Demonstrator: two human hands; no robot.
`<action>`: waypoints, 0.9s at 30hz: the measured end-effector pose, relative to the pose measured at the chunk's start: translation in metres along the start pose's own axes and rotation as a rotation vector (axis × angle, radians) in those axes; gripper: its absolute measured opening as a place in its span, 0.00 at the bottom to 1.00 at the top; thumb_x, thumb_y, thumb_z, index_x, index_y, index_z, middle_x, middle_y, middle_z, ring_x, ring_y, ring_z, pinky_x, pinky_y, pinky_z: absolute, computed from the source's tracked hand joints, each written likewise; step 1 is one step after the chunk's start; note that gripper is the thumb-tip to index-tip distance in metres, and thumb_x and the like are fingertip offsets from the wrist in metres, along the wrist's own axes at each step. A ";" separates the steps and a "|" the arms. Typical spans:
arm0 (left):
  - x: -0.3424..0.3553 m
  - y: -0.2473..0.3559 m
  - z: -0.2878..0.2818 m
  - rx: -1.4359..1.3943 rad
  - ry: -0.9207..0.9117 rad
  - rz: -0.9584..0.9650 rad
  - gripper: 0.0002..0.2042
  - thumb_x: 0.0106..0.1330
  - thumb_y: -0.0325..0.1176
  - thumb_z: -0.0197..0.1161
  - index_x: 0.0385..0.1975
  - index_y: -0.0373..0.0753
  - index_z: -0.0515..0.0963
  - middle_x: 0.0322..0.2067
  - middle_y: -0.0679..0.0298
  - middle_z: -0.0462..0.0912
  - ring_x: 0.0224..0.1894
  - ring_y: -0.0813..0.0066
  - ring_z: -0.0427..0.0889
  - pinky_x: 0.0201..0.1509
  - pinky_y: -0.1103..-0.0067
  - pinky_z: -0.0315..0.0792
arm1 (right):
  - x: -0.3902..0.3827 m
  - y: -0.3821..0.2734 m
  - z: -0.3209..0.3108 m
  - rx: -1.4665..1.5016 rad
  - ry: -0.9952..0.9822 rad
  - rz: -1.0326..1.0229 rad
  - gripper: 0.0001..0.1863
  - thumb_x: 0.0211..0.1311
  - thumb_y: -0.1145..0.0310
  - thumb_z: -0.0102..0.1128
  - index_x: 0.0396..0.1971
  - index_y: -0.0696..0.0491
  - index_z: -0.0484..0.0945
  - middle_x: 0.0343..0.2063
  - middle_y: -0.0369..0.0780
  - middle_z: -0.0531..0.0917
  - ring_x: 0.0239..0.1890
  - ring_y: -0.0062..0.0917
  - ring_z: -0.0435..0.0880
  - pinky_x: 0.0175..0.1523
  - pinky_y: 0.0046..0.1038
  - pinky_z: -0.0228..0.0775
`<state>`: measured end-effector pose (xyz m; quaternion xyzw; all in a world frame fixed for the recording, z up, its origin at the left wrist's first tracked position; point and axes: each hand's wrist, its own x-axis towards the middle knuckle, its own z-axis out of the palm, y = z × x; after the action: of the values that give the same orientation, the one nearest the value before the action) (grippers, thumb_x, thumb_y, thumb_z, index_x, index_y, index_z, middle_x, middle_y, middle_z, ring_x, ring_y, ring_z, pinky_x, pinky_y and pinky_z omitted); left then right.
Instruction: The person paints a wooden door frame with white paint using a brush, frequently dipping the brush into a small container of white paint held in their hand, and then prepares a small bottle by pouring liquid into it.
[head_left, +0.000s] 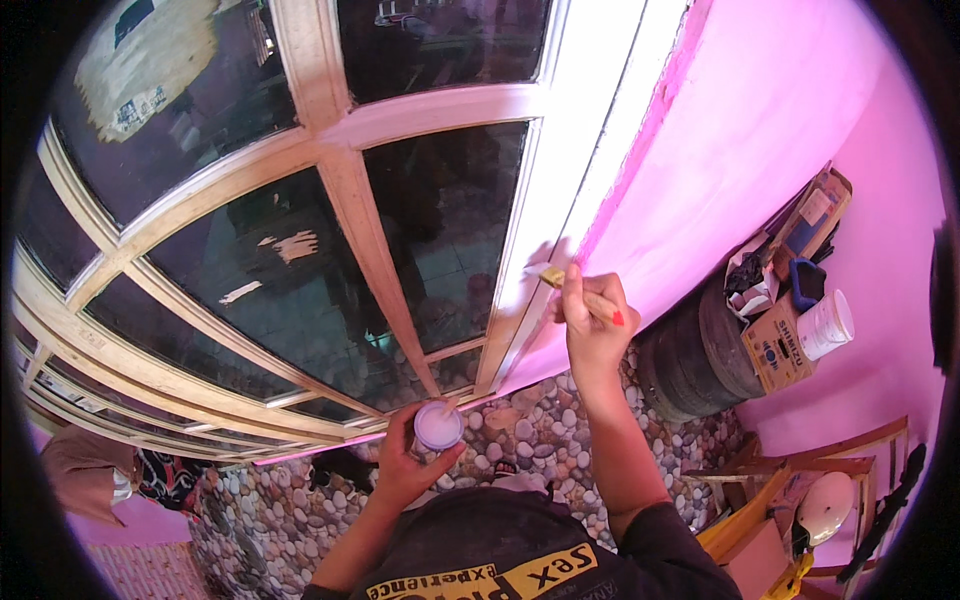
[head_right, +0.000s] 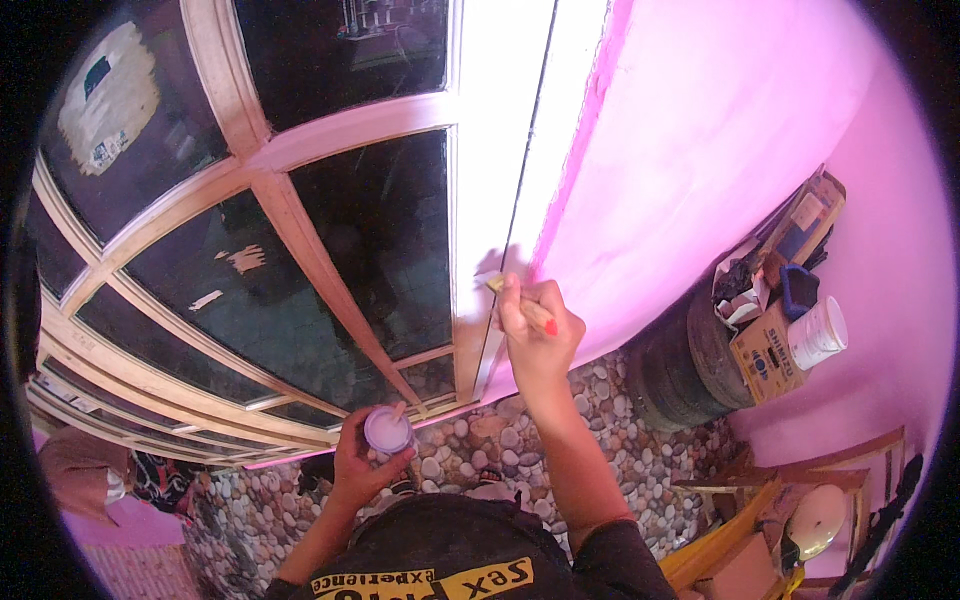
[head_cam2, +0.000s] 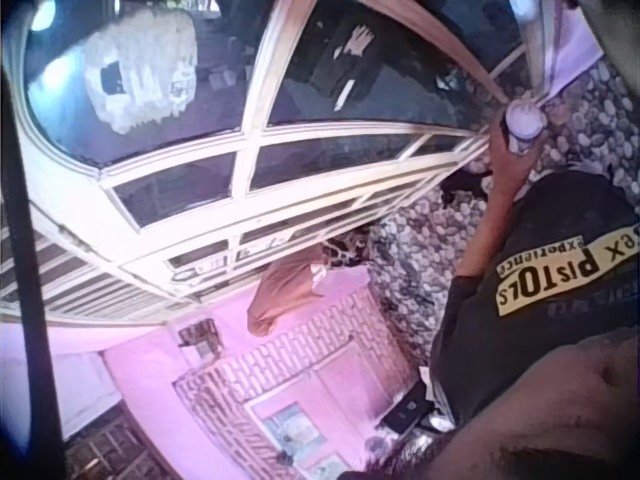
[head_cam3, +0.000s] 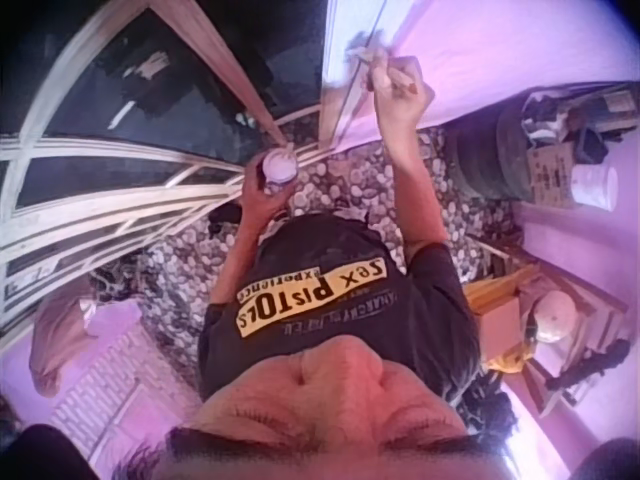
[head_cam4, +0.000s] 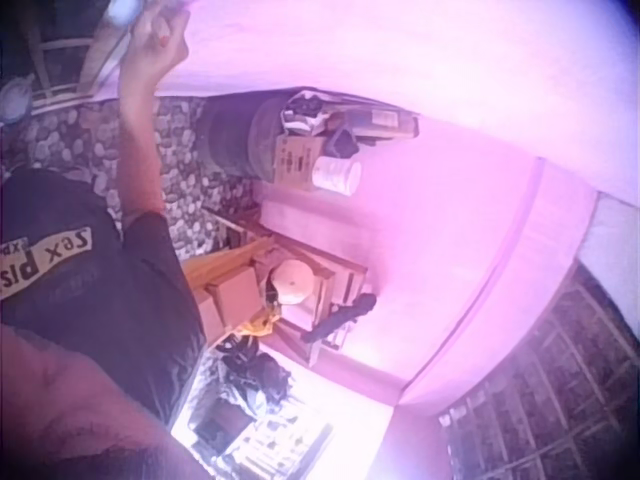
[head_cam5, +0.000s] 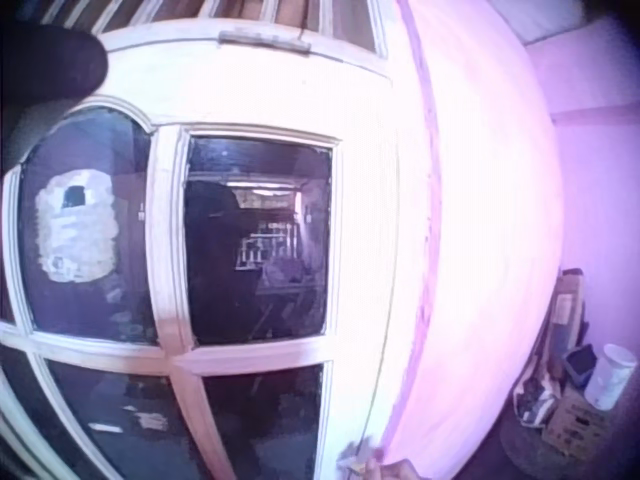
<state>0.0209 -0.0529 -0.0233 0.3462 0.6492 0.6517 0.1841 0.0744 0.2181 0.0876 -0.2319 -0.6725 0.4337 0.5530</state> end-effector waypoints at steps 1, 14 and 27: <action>0.000 0.001 -0.001 0.006 -0.003 -0.001 0.39 0.55 0.24 0.81 0.65 0.35 0.63 0.60 0.54 0.75 0.62 0.65 0.77 0.68 0.69 0.71 | 0.007 0.001 0.005 -0.014 0.011 -0.020 0.14 0.71 0.72 0.68 0.25 0.57 0.76 0.17 0.35 0.81 0.20 0.12 0.79 0.25 0.18 0.69; -0.001 0.001 -0.004 -0.036 -0.002 -0.008 0.38 0.56 0.23 0.79 0.64 0.35 0.64 0.60 0.54 0.75 0.62 0.66 0.77 0.68 0.69 0.72 | 0.009 -0.025 -0.032 0.041 -0.126 0.156 0.13 0.73 0.68 0.66 0.32 0.61 0.77 0.21 0.37 0.83 0.22 0.15 0.81 0.27 0.19 0.73; -0.001 0.001 0.001 -0.032 0.021 -0.005 0.38 0.55 0.28 0.81 0.64 0.33 0.65 0.60 0.51 0.77 0.62 0.63 0.79 0.69 0.69 0.71 | 0.056 -0.077 -0.039 -0.008 -0.232 0.006 0.10 0.71 0.69 0.68 0.39 0.63 0.86 0.35 0.36 0.86 0.30 0.15 0.83 0.36 0.19 0.74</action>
<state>0.0226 -0.0534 -0.0229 0.3347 0.6416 0.6650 0.1846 0.1087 0.2351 0.1831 -0.1842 -0.7330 0.4567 0.4692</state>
